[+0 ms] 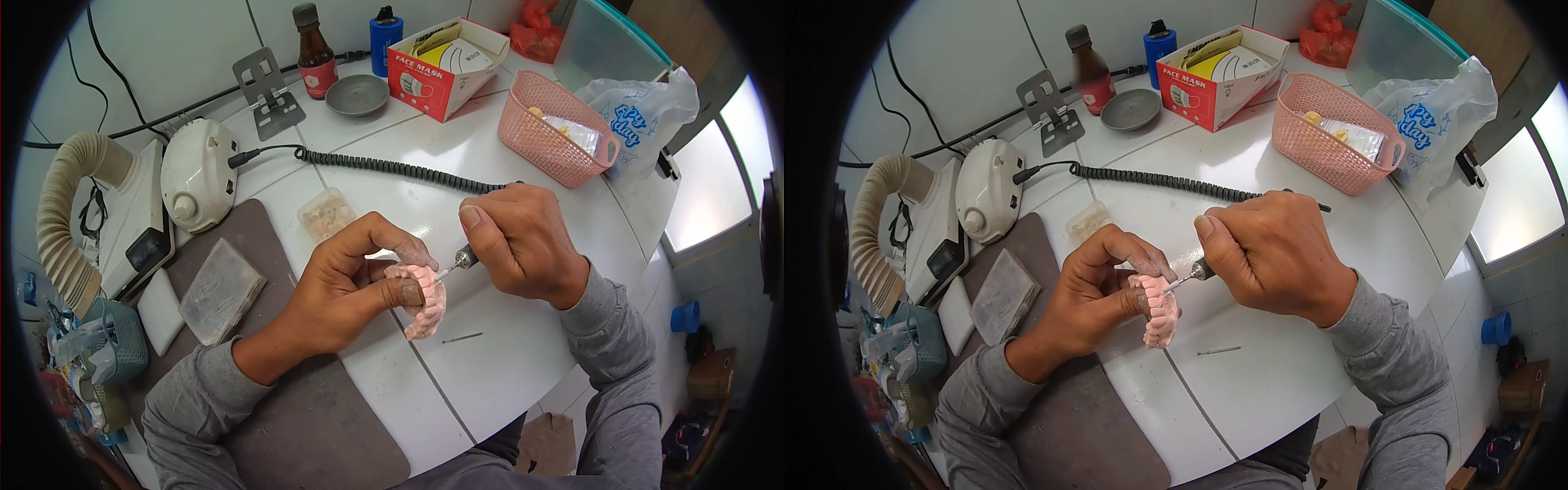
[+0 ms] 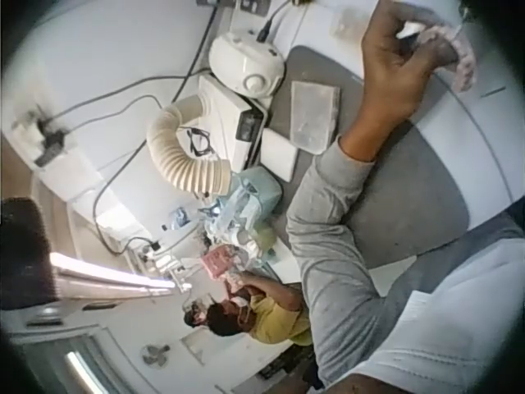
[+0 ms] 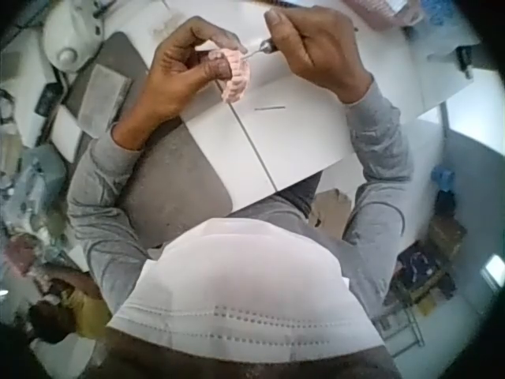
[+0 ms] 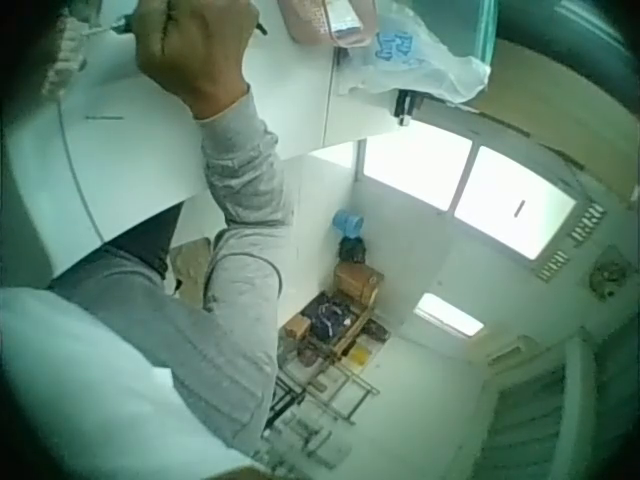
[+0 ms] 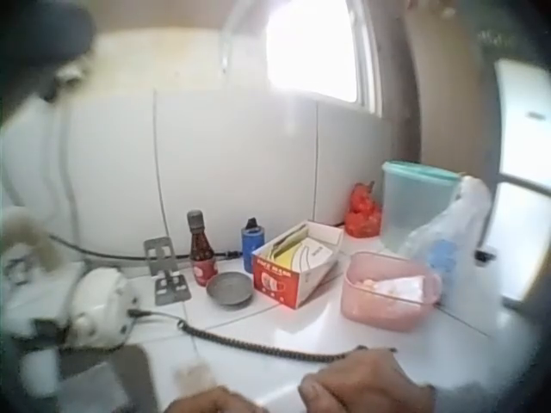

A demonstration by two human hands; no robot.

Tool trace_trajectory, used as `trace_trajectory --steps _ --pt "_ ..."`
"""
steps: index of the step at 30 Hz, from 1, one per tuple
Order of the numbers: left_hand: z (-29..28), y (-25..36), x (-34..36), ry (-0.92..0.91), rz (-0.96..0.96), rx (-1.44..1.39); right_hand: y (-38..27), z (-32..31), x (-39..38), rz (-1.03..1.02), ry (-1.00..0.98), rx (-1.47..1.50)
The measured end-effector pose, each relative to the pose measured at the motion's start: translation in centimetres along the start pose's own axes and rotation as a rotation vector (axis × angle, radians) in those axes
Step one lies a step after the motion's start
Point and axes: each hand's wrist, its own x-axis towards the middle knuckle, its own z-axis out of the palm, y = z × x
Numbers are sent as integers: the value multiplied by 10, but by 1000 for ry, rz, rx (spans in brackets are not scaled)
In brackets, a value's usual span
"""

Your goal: The person is using a high-speed rotary tool to trim and shape a dental plaster cast.

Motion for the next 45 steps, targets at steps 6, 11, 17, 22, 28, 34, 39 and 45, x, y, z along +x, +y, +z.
trace_trajectory --steps 6,11,17,22,28,34,39,45 --pt "2 -2 -3 67 120 53 -6 2 -2 97 56 16" --pt "2 -1 -2 88 149 113 -6 2 -2 110 58 -4" --pt "4 0 -2 92 149 165 -7 4 -2 118 62 -1" --pt "1 -3 -2 76 177 129 -8 3 -2 116 45 -7" --pt "4 0 -2 93 151 155 -9 3 -2 110 31 -23" --pt "5 1 -2 93 142 143 -8 4 -3 104 33 -25" --pt "4 0 -1 89 162 160 -8 4 -3 133 48 -3" --pt "5 1 -2 91 147 154 -8 4 -2 114 44 -13"
